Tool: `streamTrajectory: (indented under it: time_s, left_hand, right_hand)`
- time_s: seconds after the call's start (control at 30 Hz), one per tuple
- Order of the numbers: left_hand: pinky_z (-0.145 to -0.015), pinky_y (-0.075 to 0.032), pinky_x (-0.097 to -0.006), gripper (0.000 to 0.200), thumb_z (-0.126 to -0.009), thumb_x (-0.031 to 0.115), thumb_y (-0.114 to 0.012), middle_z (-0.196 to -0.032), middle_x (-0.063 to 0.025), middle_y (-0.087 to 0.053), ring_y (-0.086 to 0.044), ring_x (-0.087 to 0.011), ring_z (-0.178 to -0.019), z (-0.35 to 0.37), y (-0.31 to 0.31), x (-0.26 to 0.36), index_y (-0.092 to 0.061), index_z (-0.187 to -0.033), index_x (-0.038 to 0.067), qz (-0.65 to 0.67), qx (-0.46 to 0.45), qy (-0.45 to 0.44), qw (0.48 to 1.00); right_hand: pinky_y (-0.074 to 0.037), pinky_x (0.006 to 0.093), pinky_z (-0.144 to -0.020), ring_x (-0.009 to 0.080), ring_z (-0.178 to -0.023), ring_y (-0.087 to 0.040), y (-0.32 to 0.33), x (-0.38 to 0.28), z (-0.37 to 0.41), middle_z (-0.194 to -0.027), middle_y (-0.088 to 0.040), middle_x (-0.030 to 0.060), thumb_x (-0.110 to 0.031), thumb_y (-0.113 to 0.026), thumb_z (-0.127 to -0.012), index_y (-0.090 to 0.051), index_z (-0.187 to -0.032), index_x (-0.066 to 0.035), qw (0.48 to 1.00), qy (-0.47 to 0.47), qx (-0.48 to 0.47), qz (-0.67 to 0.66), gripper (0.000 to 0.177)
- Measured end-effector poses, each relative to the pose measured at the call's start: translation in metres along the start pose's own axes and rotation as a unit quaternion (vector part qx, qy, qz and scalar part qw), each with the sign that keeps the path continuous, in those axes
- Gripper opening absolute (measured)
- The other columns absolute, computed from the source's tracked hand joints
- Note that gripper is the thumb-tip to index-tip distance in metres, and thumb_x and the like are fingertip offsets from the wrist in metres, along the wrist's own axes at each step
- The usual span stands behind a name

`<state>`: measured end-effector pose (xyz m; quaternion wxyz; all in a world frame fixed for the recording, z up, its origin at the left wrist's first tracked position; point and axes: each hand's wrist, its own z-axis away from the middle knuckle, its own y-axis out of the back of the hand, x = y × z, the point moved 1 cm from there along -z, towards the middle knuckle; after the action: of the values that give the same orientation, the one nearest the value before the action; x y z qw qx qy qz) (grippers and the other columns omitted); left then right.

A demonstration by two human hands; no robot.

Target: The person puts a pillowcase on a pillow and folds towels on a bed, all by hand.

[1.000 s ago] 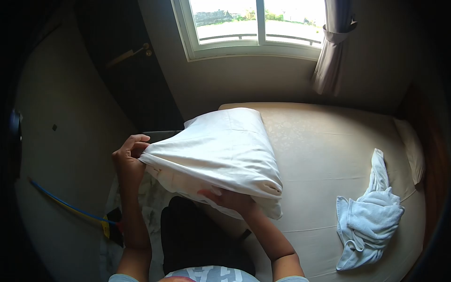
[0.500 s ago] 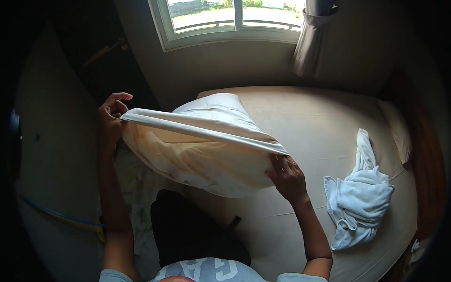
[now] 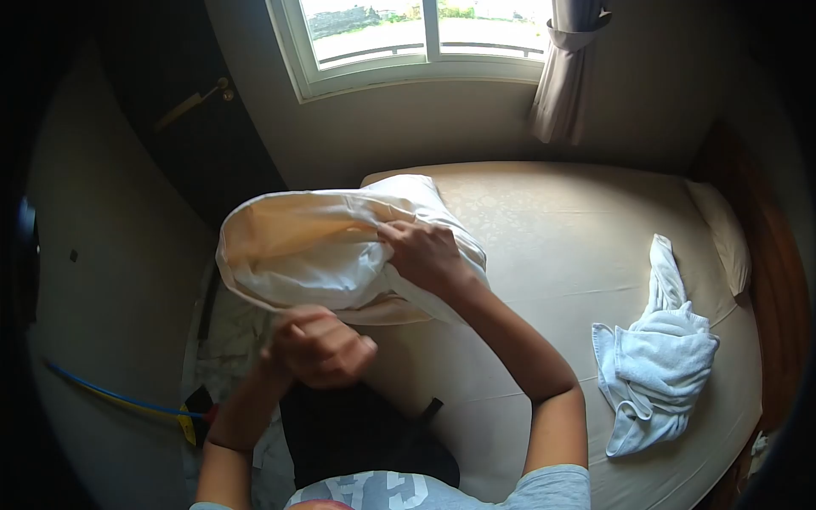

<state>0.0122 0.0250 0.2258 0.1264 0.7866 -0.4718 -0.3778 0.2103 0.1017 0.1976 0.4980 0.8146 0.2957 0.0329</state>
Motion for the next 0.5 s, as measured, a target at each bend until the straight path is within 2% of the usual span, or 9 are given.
streamTrajectory:
  time_s: [0.07,0.17,0.27,0.3,0.37,0.47,0.5]
  left_hand:
    - [-0.079,-0.05,-0.0301,0.022,-0.075,0.008,-0.061,-0.087,-0.0029,-0.056,-0.057,-0.0167,-0.084,0.016,-0.028,0.022,-0.057,-0.096,0.012,0.058,-0.076,0.026,0.995]
    - [-0.079,-0.051,-0.0325,0.018,-0.077,0.011,-0.059,-0.091,-0.0047,-0.058,-0.059,-0.0188,-0.088,0.037,-0.066,0.002,-0.059,-0.095,0.009,-0.013,-0.089,0.254,0.963]
    - [-0.075,-0.05,-0.0378,0.038,-0.078,0.023,-0.062,-0.093,-0.0127,-0.061,-0.06,-0.0273,-0.09,0.085,-0.101,0.008,-0.056,-0.111,0.007,-0.025,-0.142,0.403,0.904]
    - [-0.074,-0.049,-0.039,0.043,-0.078,0.024,-0.062,-0.094,-0.0146,-0.06,-0.06,-0.029,-0.088,0.082,-0.099,0.009,-0.053,-0.115,0.005,0.021,-0.269,0.396,0.878]
    - [-0.072,-0.048,-0.0414,0.052,-0.078,0.027,-0.062,-0.096,-0.0184,-0.06,-0.06,-0.0323,-0.085,0.07,-0.089,0.012,-0.047,-0.122,0.003,0.11,-0.51,0.359,0.774]
    - [-0.068,-0.046,-0.0436,0.055,-0.078,0.028,-0.062,-0.09,-0.0191,-0.06,-0.06,-0.0339,-0.076,0.052,-0.074,0.025,-0.044,-0.121,0.0,0.252,-0.333,0.229,0.88]
    - [-0.068,-0.046,-0.0443,0.05,-0.078,0.026,-0.061,-0.088,-0.0191,-0.06,-0.06,-0.0341,-0.074,0.042,-0.073,0.029,-0.046,-0.117,-0.001,0.308,-0.3,0.293,0.854]
  right_hand:
    - [-0.051,0.0387,-0.077,0.0244,-0.085,-0.065,0.008,-0.002,-0.027,-0.093,-0.067,0.0042,-0.016,-0.067,-0.07,-0.062,-0.108,-0.015,0.999,-0.025,-0.044,-0.004,0.039]
    - [-0.05,0.0398,-0.079,0.0262,-0.085,-0.065,0.024,-0.002,-0.062,-0.092,-0.067,0.0068,-0.022,-0.07,-0.07,-0.065,-0.107,-0.017,0.996,-0.042,-0.083,0.003,0.038]
    - [-0.05,0.04,-0.077,0.0272,-0.086,-0.064,0.017,-0.008,-0.077,-0.091,-0.067,0.0084,-0.022,-0.07,-0.071,-0.066,-0.103,-0.014,0.997,-0.049,-0.046,0.024,0.034]
    - [-0.05,0.0402,-0.077,0.0272,-0.086,-0.064,0.014,-0.011,-0.08,-0.091,-0.067,0.0086,-0.022,-0.07,-0.071,-0.066,-0.102,-0.014,0.998,-0.045,-0.03,0.042,0.033]
    - [-0.05,0.0404,-0.075,0.0268,-0.086,-0.064,0.008,-0.013,-0.083,-0.091,-0.066,0.0086,-0.022,-0.07,-0.07,-0.066,-0.098,-0.011,0.999,-0.017,-0.026,0.042,0.031]
    - [-0.051,0.0389,-0.074,0.0262,-0.085,-0.064,-0.007,-0.017,-0.084,-0.09,-0.066,0.009,-0.019,-0.069,-0.068,-0.065,-0.094,-0.009,0.998,0.01,-0.034,0.06,0.028]
    - [-0.051,0.0387,-0.074,0.026,-0.085,-0.064,-0.015,-0.018,-0.084,-0.089,-0.066,0.0088,-0.019,-0.068,-0.067,-0.065,-0.093,-0.009,0.996,0.01,-0.058,0.059,0.028]
